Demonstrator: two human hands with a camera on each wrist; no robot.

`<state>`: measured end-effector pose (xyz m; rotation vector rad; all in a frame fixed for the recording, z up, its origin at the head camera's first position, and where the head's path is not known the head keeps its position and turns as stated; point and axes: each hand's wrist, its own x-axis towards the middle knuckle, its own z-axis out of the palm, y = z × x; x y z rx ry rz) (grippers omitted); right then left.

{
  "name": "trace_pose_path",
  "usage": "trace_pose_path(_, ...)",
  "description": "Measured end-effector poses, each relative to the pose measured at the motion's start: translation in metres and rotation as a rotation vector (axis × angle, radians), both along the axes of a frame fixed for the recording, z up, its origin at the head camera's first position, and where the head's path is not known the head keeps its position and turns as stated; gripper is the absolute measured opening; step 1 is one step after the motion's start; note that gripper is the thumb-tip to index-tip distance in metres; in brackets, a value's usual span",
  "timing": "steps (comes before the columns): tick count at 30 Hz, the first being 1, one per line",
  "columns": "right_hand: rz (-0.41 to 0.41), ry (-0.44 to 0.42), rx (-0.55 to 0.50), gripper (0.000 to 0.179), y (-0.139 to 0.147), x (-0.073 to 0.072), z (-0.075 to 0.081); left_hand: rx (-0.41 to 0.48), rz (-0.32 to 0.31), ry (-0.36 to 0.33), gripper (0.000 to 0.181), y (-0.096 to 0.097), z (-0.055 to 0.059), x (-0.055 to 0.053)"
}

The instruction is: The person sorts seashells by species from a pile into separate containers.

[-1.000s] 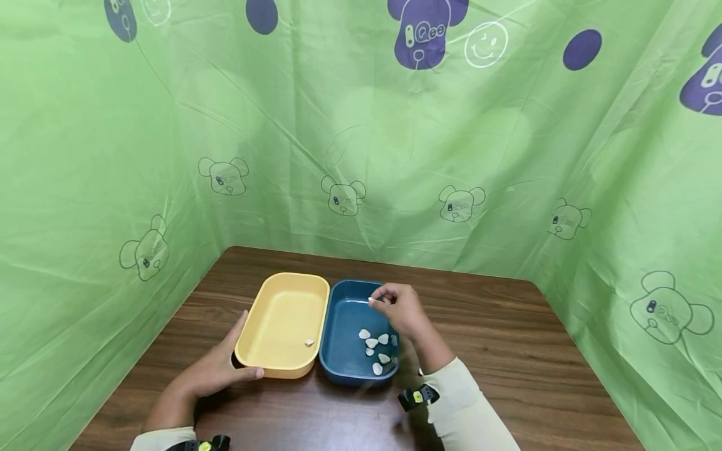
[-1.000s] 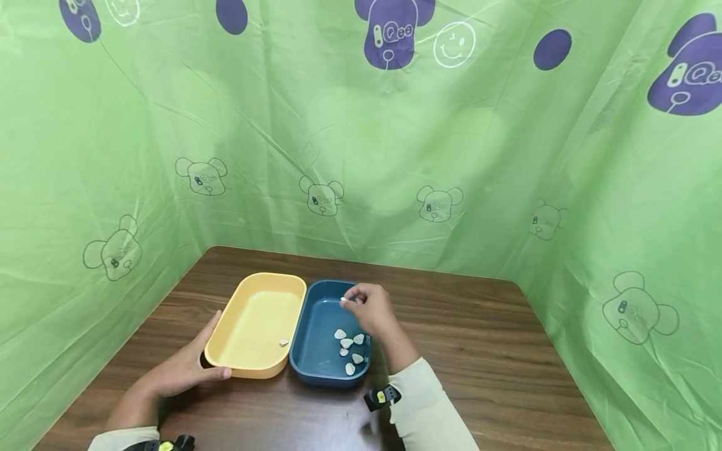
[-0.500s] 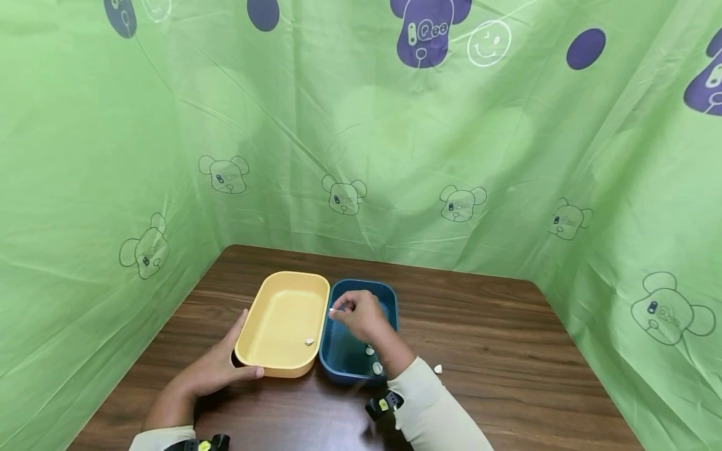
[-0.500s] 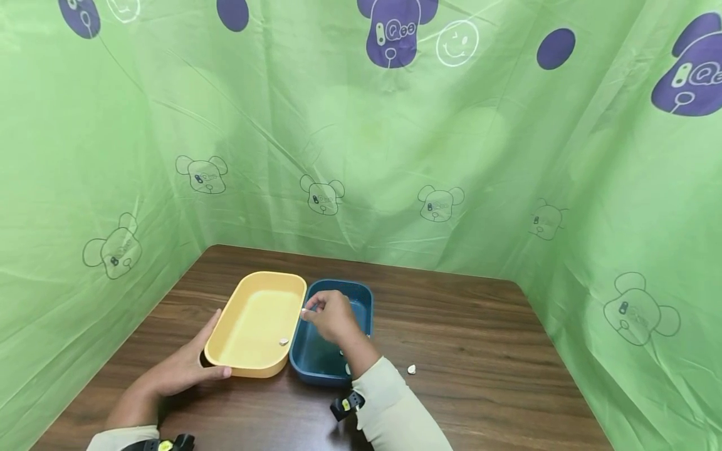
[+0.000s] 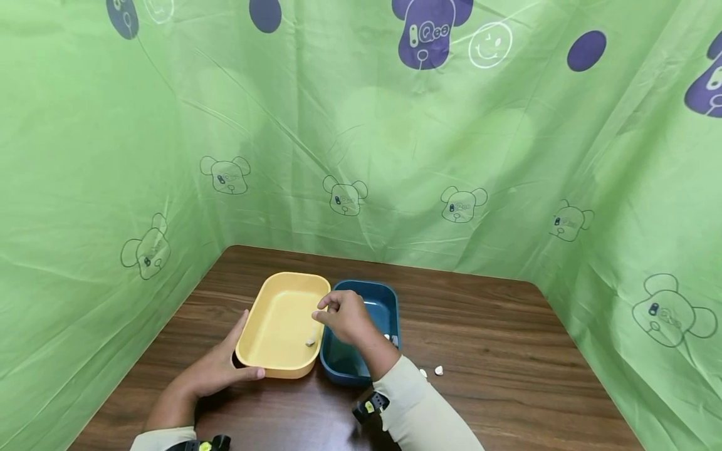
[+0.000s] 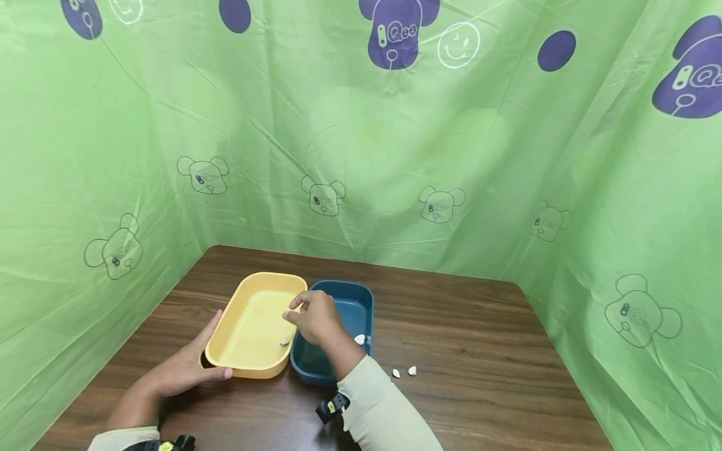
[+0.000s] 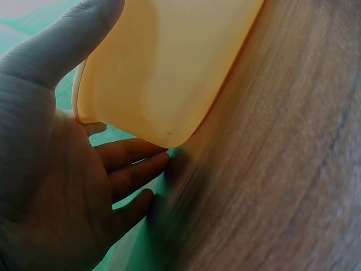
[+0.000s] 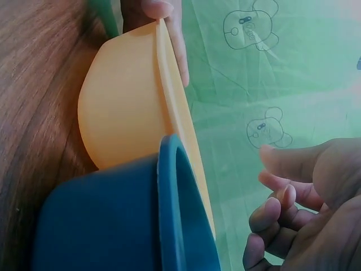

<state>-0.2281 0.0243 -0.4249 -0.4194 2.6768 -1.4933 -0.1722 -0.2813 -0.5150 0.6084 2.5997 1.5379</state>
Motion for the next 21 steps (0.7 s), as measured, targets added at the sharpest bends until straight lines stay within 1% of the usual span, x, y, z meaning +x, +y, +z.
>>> trace_pose_path(6,-0.026,0.01,-0.018,0.007,0.008,0.001,0.0,0.003,-0.001,0.003,0.135,0.0,0.001,0.0)
trace_pose_path(11,-0.045,0.02,-0.006,0.007,0.017,0.001,-0.001,0.006,-0.008,0.01,0.135,0.0,0.001,0.0)
trace_pose_path(21,-0.057,0.031,0.021,0.006,0.047,0.004,0.001,-0.004,0.0,0.005,0.135,0.001,0.001,0.0)
